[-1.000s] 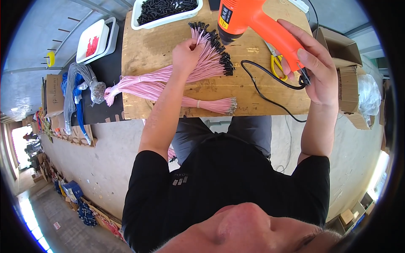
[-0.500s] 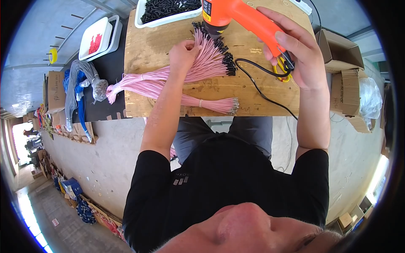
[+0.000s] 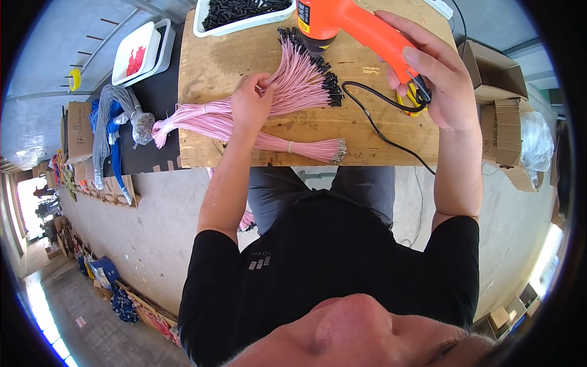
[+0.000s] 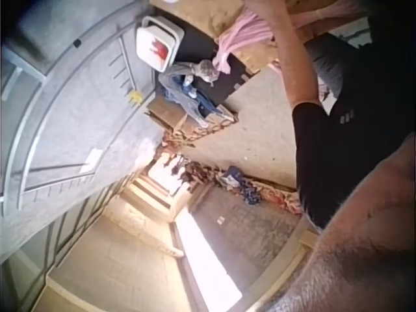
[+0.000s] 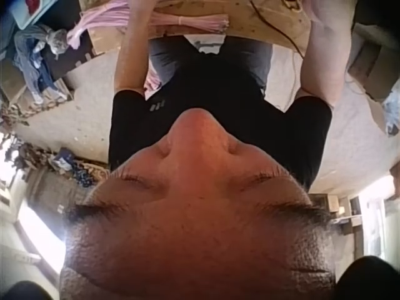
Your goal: Processing electrical and metal cables by applying heat-shrink components and bundling them at a workbench.
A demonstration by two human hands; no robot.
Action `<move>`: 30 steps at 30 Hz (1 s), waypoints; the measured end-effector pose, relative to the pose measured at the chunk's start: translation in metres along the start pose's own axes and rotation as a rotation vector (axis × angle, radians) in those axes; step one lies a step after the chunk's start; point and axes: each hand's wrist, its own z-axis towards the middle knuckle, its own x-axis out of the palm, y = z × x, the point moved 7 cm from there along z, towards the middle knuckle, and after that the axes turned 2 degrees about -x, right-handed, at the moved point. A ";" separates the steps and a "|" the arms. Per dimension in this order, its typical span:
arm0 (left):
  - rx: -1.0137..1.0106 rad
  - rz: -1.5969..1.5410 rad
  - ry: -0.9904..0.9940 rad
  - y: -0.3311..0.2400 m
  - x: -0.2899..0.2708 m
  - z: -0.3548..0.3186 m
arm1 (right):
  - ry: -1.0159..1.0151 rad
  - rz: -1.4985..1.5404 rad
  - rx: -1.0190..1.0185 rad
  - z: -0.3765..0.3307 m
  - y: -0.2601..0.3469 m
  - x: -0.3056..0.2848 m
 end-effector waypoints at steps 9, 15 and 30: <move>0.232 0.031 0.044 -0.035 0.013 -0.016 | 0.018 -0.019 -0.001 -0.018 0.009 0.003; 0.343 0.189 0.120 -0.056 0.036 -0.014 | 0.065 -0.054 0.001 -0.033 0.014 -0.001; 0.349 0.272 0.227 -0.061 0.064 -0.012 | 0.036 -0.103 0.034 -0.073 0.028 -0.006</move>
